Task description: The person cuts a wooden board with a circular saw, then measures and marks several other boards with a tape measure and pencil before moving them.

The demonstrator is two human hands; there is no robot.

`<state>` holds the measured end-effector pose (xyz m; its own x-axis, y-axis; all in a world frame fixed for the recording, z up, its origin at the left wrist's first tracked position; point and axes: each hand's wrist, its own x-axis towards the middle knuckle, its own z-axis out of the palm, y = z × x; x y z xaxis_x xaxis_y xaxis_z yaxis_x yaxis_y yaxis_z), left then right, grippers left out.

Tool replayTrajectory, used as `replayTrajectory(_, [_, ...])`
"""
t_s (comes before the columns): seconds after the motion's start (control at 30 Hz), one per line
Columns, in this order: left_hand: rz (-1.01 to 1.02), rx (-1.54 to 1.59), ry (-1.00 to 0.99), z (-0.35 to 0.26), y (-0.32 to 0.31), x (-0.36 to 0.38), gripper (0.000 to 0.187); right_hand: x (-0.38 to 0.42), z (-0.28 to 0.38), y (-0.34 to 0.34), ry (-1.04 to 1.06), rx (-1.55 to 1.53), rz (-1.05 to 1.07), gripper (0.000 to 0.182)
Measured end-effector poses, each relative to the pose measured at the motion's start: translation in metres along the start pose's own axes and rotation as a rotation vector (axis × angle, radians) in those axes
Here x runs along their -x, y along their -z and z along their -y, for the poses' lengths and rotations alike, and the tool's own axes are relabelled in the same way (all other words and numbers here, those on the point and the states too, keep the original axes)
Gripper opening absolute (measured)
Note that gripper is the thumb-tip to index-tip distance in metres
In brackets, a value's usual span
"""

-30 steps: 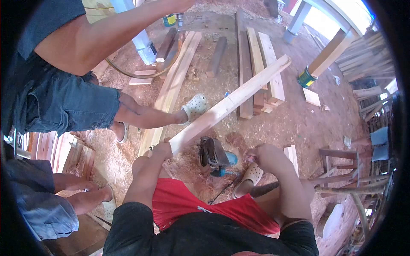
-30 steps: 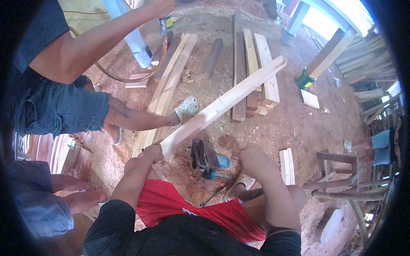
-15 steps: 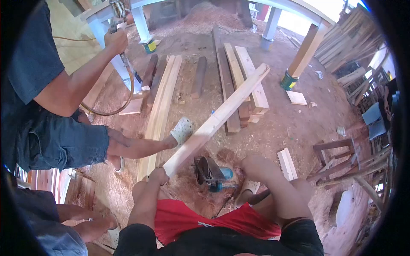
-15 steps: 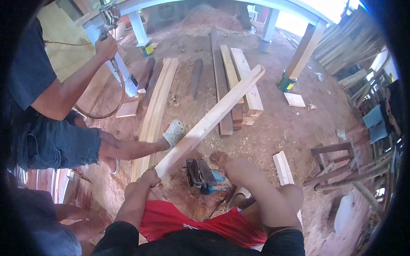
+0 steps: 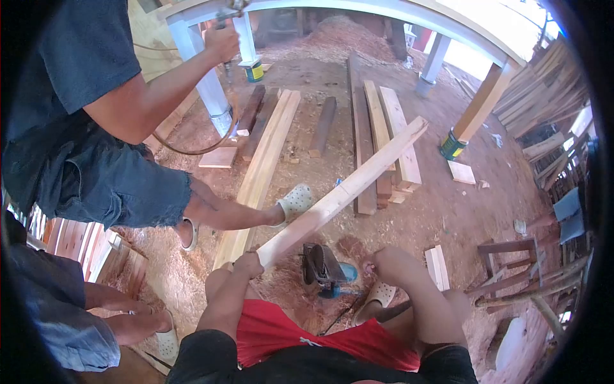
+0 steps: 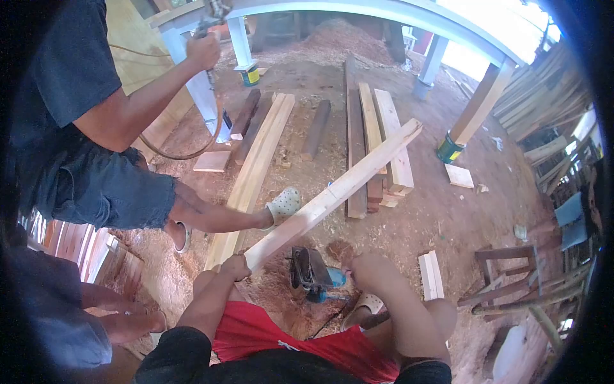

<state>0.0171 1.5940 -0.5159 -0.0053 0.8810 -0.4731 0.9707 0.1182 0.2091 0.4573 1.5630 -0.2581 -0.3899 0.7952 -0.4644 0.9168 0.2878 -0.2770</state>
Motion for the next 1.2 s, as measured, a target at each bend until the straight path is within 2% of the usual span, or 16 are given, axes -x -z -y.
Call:
replayTrajectory(0.13, [0.028, 0.021, -0.015, -0.005, 0.009, 0.006, 0.079, 0.002, 0.004, 0.004, 0.008, -0.028, -0.023, 0.024])
replayTrajectory(0.23, [0.059, -0.019, -0.031, 0.006, -0.006, -0.007, 0.074, 0.003, -0.001, -0.001, 0.015, -0.047, -0.038, 0.023])
replayTrajectory(0.33, [0.069, -0.039, 0.001, 0.004, -0.005, -0.007, 0.061, 0.005, 0.005, 0.006, 0.008, -0.051, -0.056, 0.021])
replayTrajectory(0.43, [-0.001, -0.072, -0.024, 0.005, -0.01, -0.008, 0.061, 0.005, 0.006, 0.008, -0.018, -0.028, -0.04, 0.021])
replayTrajectory(0.53, [0.114, -0.062, -0.016, 0.002, -0.001, -0.01, 0.073, 0.004, 0.003, 0.005, -0.016, -0.024, -0.051, 0.022])
replayTrajectory(0.63, [0.075, -0.047, -0.01, -0.015, 0.017, 0.007, 0.077, 0.01, 0.006, 0.014, 0.037, -0.065, -0.086, 0.021])
replayTrajectory(0.83, [0.039, -0.053, -0.047, -0.011, 0.006, 0.002, 0.068, 0.001, -0.009, -0.004, 0.004, -0.053, -0.071, 0.018])
replayTrajectory(0.93, [0.131, -0.065, -0.023, -0.008, 0.005, -0.004, 0.071, -0.001, -0.01, -0.002, -0.015, -0.041, -0.022, 0.023])
replayTrajectory(1.2, [0.107, -0.06, 0.022, -0.016, 0.011, 0.004, 0.08, 0.002, -0.013, 0.002, 0.039, -0.022, -0.078, 0.017])
